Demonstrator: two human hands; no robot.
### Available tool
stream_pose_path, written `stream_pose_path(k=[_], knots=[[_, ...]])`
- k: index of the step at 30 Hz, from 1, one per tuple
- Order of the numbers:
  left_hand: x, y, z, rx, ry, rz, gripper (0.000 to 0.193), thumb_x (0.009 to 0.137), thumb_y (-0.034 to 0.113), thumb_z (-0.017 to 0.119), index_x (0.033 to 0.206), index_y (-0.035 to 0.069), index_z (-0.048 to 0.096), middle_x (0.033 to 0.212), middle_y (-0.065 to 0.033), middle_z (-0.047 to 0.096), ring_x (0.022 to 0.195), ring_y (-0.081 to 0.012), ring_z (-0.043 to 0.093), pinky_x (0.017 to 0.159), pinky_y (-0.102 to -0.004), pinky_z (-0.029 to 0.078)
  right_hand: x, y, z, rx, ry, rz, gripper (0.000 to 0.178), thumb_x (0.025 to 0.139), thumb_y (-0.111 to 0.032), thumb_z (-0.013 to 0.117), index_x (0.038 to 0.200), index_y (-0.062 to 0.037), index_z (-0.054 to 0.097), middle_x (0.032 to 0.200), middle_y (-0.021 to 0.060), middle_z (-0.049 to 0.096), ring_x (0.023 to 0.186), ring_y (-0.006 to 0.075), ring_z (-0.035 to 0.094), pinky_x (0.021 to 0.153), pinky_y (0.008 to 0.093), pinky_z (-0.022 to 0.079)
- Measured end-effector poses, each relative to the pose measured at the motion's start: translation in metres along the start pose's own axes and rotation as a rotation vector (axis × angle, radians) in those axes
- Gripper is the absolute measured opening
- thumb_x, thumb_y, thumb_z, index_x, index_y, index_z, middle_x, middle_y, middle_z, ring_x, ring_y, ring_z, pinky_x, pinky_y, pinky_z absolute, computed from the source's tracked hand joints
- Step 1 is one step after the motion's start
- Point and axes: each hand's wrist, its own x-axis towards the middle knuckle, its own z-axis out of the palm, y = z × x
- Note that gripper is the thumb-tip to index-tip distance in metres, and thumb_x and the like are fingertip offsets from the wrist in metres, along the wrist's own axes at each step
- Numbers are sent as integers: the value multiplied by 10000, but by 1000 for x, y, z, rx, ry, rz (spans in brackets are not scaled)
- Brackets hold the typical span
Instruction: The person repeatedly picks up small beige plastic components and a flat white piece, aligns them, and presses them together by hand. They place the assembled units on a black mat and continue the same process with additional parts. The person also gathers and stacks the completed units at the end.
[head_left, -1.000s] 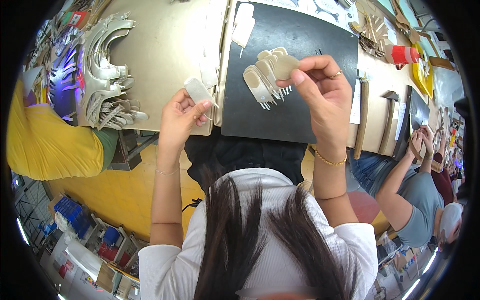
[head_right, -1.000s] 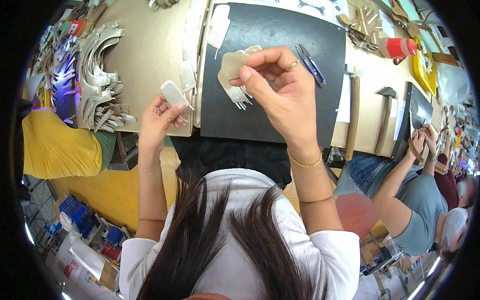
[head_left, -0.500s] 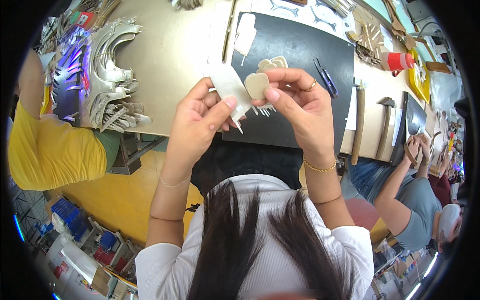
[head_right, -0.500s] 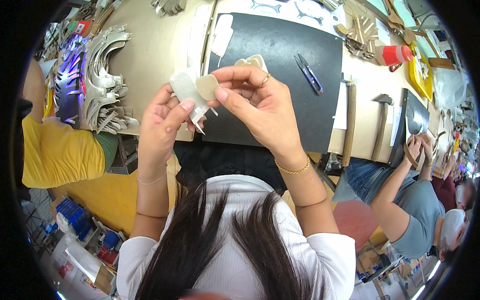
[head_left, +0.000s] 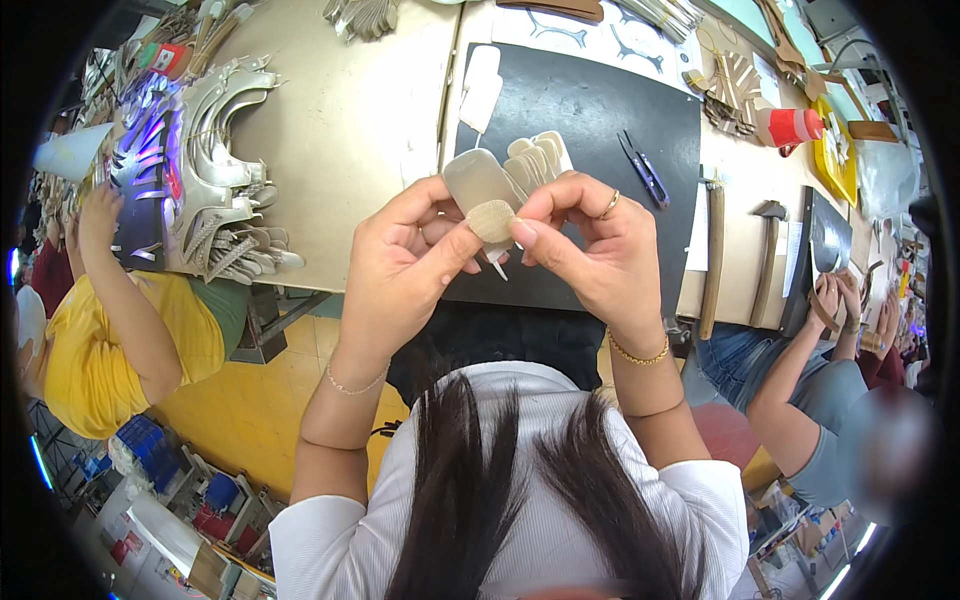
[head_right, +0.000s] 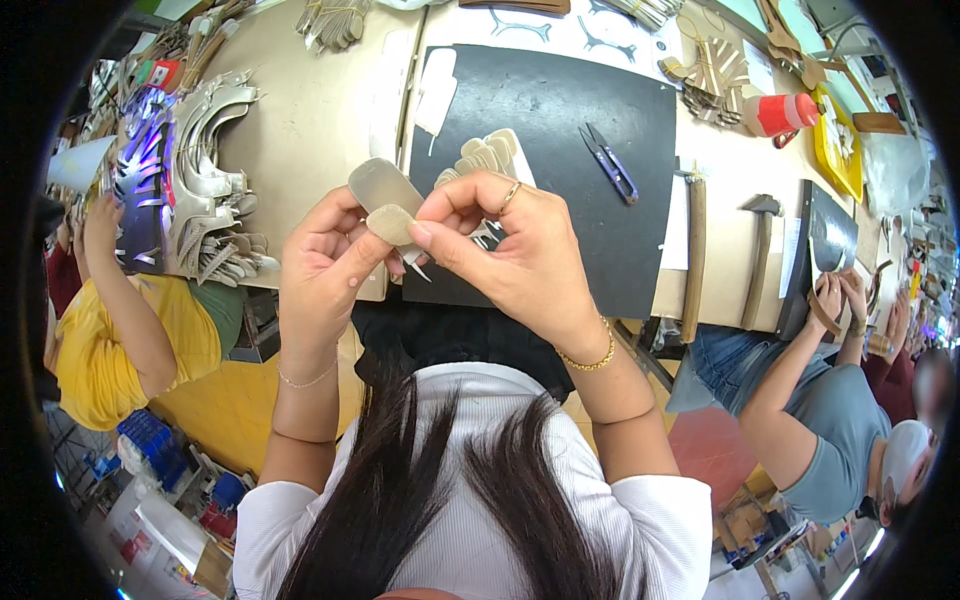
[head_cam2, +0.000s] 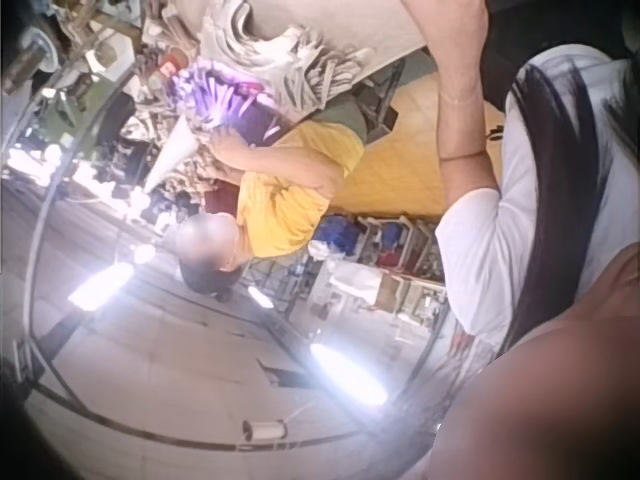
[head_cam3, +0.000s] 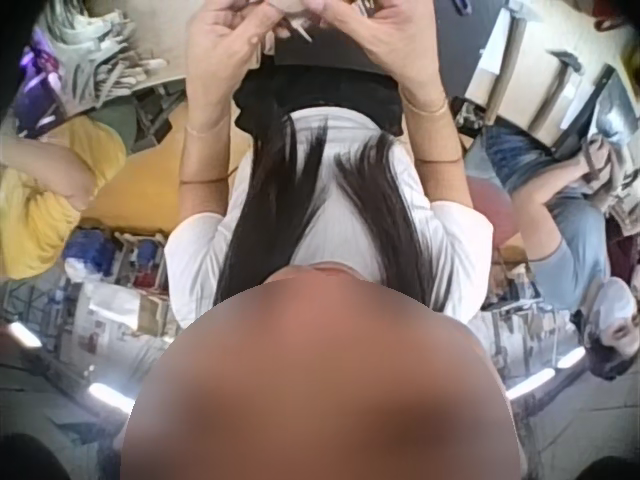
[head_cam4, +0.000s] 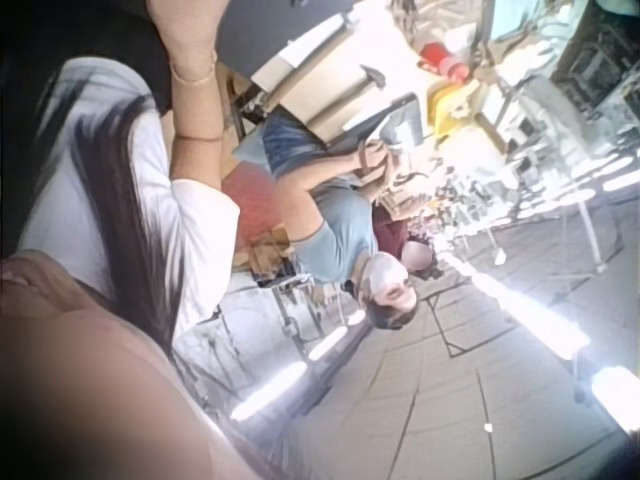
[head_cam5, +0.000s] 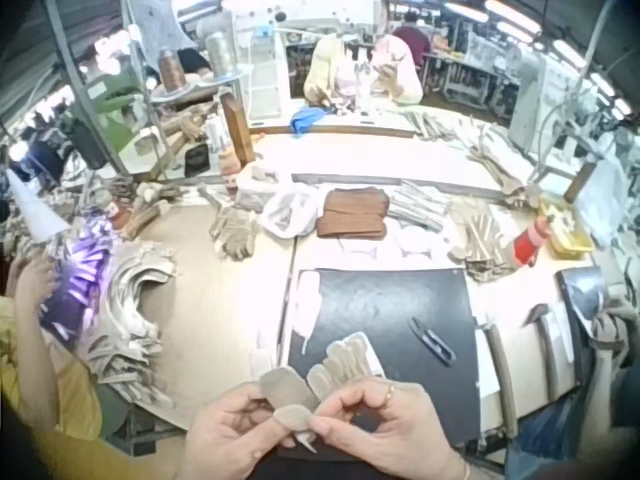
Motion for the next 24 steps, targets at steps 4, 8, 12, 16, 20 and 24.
stream_pose_path(k=[4,8,12,16,20,24], knots=[[-1,3,3,-31,13,20,356,907,56,658,1228,-52,551,977,-90,677,825,-111,660,660,-217,501,2,-1,1,-81,17,-84,106,817,-69,741,858,0,672,778,34,668,684,56,578,611,204,471],[-5,6,7,-18,21,37,379,888,23,667,1237,-59,545,1006,-98,670,846,-122,668,663,-209,498,3,-3,5,-25,76,-85,103,822,-67,737,854,2,668,756,22,655,652,54,564,603,200,461],[-9,10,9,11,8,-16,380,877,8,669,1230,-65,550,1017,-101,668,855,-119,667,670,-199,497,3,-6,6,1,69,-57,103,829,-64,732,857,6,663,737,7,647,625,45,556,587,195,451],[-8,11,8,62,-7,13,375,871,1,670,1220,-73,555,1025,-105,666,861,-122,667,680,-204,507,2,-7,6,41,85,-57,96,833,-63,727,860,3,663,730,0,644,626,34,549,577,183,440],[-7,11,8,31,-5,48,375,863,-8,674,1217,-64,565,1024,-93,667,862,-124,667,702,-216,520,4,-8,8,1,66,-82,84,840,-42,715,859,6,649,743,2,622,622,31,531,557,178,418],[-11,12,10,136,24,54,372,847,-15,687,1203,-49,584,1025,-80,669,877,-124,666,742,-228,526,-1,-11,9,10,59,-36,73,857,1,691,871,14,621,785,5,582,613,29,499,524,171,382]])
